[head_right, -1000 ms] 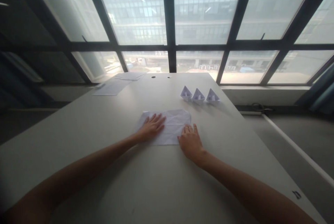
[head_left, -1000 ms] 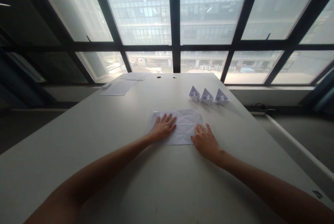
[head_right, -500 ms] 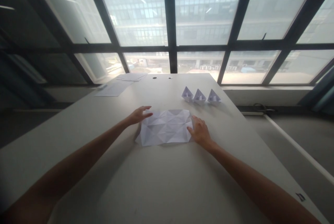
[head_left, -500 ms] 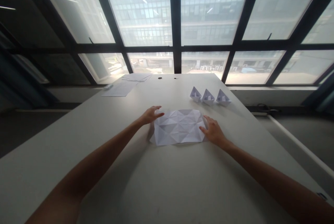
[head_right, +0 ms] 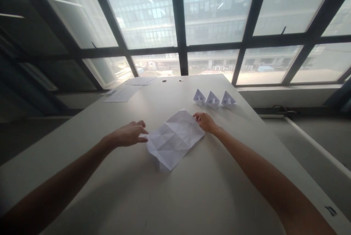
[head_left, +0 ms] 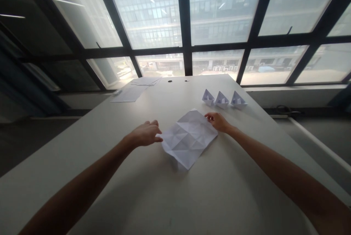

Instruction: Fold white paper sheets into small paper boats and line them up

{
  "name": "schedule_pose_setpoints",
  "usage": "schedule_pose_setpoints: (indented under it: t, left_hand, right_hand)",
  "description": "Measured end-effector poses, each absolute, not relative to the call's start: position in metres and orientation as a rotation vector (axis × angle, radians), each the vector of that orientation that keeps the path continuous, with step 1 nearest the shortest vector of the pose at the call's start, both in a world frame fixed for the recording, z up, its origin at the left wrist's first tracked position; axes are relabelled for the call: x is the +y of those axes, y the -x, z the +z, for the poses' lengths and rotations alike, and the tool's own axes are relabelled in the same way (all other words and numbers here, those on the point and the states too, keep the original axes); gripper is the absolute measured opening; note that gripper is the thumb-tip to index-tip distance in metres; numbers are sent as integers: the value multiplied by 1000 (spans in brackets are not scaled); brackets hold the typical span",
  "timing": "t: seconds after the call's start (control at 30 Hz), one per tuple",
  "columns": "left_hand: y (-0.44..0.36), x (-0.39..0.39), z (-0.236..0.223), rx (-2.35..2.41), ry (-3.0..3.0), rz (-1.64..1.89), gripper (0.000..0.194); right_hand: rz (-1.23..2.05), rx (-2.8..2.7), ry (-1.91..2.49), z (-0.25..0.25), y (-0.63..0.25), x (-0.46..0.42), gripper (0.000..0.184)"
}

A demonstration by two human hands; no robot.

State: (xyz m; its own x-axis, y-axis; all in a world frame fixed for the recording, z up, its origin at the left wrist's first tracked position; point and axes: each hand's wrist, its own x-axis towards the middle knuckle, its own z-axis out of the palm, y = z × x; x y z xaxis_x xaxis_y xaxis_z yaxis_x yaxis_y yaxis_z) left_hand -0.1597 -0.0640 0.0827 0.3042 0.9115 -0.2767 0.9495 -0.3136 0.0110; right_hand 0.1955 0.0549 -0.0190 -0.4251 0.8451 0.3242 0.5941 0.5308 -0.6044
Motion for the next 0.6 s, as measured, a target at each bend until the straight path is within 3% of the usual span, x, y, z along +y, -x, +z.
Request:
schedule_pose_setpoints:
  t: [0.17,0.3,0.4,0.5,0.6]
  left_hand:
    - [117,-36,111,1076,-2432,-247,75]
    - [80,-14,69,1032,-2425,-258,83]
    - [66,-22,19,1232,-2494,-182,75]
    - [68,-34,-17,1458,-2575,15,65]
    - [83,-35,-31,1618,-2588,89,58]
  right_hand:
    - [554,-2373,1040,-5,-168,76,26]
    - [353,-2387,1159,8,-148,67,30]
    - [93,-2131,1413,7,-133,34,46]
    - [119,-2177,1426,-5,-122,-17,45]
    - [224,-2365,1332,-20,-116,-67,63]
